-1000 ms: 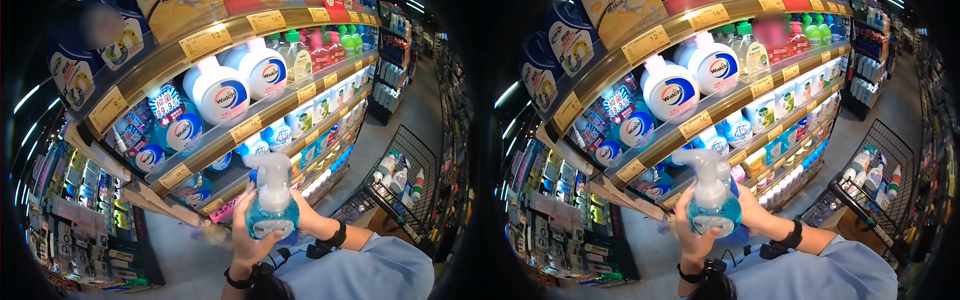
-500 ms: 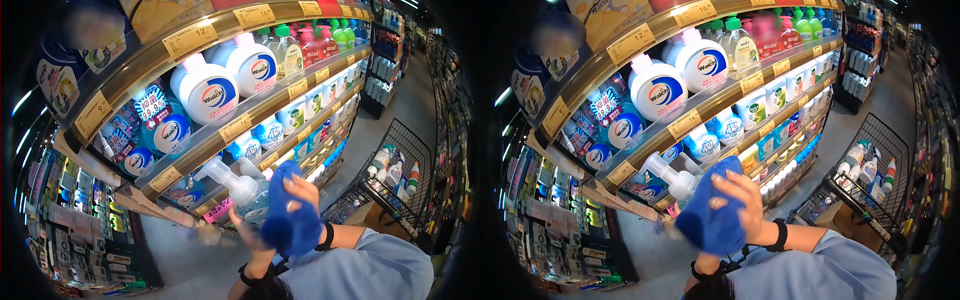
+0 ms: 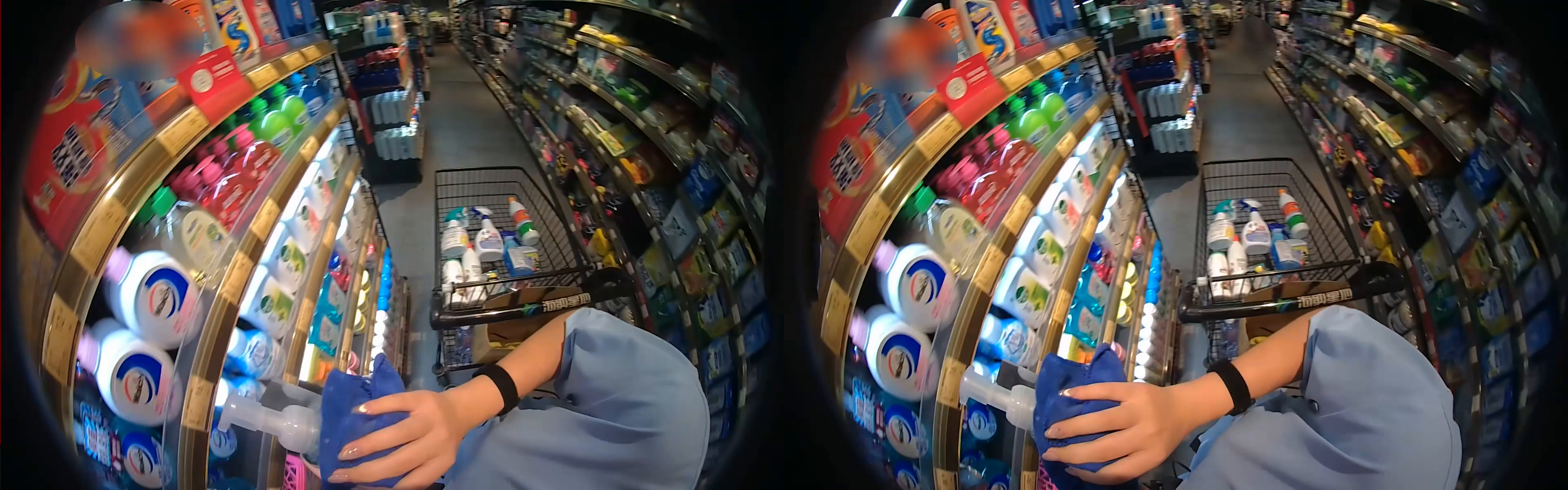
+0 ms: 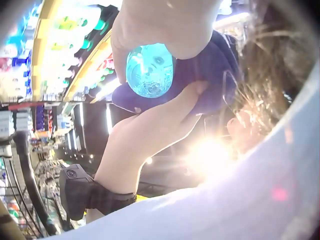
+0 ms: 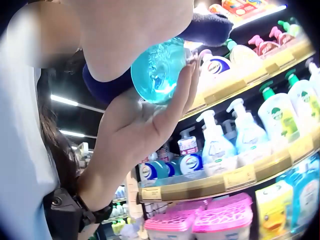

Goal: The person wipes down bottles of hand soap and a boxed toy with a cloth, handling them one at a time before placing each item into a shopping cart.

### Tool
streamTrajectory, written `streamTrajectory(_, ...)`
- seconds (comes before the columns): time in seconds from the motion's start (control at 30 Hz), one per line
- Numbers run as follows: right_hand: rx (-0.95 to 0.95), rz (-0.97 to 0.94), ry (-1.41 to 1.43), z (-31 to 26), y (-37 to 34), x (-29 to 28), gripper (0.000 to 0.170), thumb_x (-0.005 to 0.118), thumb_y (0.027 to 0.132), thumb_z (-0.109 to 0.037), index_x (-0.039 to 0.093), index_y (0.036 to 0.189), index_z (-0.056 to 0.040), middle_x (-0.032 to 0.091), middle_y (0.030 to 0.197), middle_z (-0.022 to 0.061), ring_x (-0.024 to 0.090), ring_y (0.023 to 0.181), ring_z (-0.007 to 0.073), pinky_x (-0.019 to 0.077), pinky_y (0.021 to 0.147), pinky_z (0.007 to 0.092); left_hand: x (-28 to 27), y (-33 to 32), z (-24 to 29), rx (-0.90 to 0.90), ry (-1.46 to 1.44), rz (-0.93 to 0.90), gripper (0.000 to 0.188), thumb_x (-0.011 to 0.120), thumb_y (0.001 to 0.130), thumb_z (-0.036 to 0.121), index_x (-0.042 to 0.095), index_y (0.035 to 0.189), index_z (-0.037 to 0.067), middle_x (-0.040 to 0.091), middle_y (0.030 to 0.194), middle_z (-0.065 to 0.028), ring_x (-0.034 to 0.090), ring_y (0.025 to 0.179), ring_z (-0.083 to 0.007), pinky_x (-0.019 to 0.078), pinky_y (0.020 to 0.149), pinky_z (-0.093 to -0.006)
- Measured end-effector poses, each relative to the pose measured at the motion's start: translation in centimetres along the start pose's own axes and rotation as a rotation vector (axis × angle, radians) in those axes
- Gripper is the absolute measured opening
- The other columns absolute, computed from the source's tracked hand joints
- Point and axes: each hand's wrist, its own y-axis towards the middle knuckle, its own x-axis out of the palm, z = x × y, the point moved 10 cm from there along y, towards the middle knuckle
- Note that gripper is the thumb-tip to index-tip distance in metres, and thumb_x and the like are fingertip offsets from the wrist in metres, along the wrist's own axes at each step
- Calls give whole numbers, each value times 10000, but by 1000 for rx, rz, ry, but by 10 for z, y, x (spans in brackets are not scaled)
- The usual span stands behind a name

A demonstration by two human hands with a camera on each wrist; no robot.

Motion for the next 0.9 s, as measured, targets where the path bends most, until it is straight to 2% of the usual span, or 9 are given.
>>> streamTrajectory(0.1, -73, -271, -52, 7, 2, -8, 112, 522, 852, -129, 627, 876, -98, 621, 1066, 73, 597, 999, 236, 446, 866, 475, 11, 2, 9, -15, -17, 50, 714, 555, 880, 376, 200, 1348, -31, 369, 1282, -185, 429, 1155, -271, 366, 969, -384)
streamTrajectory(0.23, 211, -452, 2, 51, -18, -50, 153, 508, 836, -105, 624, 891, -22, 613, 784, 95, 623, 756, 232, 501, 800, 376, 23, 15, 26, 8, -13, 140, 695, 540, 891, 372, 208, 1348, -32, 369, 1286, -190, 429, 1157, -276, 366, 971, -389)
streamTrajectory(0.3, 739, -488, -119, 120, -45, -91, 280, 588, 764, -196, 575, 974, -11, 587, 746, 110, 610, 702, 256, 503, 690, 328, 57, 20, 28, -57, -65, 33, 700, 514, 884, 437, 225, 1345, -3, 404, 1221, -191, 476, 1055, -269, 442, 811, -379)
streamTrajectory(0.33, 1005, -236, -61, 155, -55, -129, 291, 598, 790, -254, 564, 991, -46, 604, 716, 122, 613, 658, 288, 487, 574, 346, 87, 26, 25, -125, -111, -105, 713, 491, 874, 504, 240, 1341, 27, 439, 1155, -192, 523, 951, -261, 518, 650, -367)
streamTrajectory(0.4, 1729, 211, 343, 201, -112, -175, 371, 451, 935, -326, 541, 1072, 6, 627, 862, 78, 618, 730, 146, 502, 628, 284, 153, 21, 27, -163, -24, -458, 643, 499, 914, 349, 221, 1362, -20, 374, 1295, -208, 431, 1164, -298, 354, 987, -405)
streamTrajectory(0.43, 1881, 418, 515, 207, -129, -188, 388, 467, 927, -332, 521, 1118, 1, 613, 921, 106, 610, 735, 153, 505, 659, 275, 155, 23, 7, -213, 77, -351, 590, 506, 915, 319, 259, 1329, -22, 432, 1234, -197, 478, 1108, -276, 388, 949, -394)
streamTrajectory(0.6, 1470, 328, 303, 239, -147, -261, 476, 690, 779, -219, 485, 1169, -37, 577, 1076, 78, 556, 978, 146, 454, 836, 303, 308, -7, -85, -470, -4, -701, 359, 612, 863, 131, 389, 1107, -8, 553, 1033, -136, 567, 908, -162, 477, 788, -287)
streamTrajectory(0.77, 1782, 537, 440, 271, -251, -335, 429, 669, 779, -152, 496, 1160, -54, 604, 1031, 73, 597, 929, 151, 500, 784, 305, 382, -23, -213, -694, 383, -854, 261, 631, 850, 259, 541, 931, 28, 613, 843, -54, 579, 739, -115, 466, 632, -243)
streamTrajectory(0.9, 1990, 668, 472, 282, -380, -348, 407, 653, 789, -176, 504, 1146, -48, 603, 1027, 89, 609, 901, 180, 519, 746, 327, 361, -34, -334, -942, 753, -947, 318, 661, 811, 290, 572, 989, 42, 623, 856, -44, 574, 725, -134, 456, 573, -254)
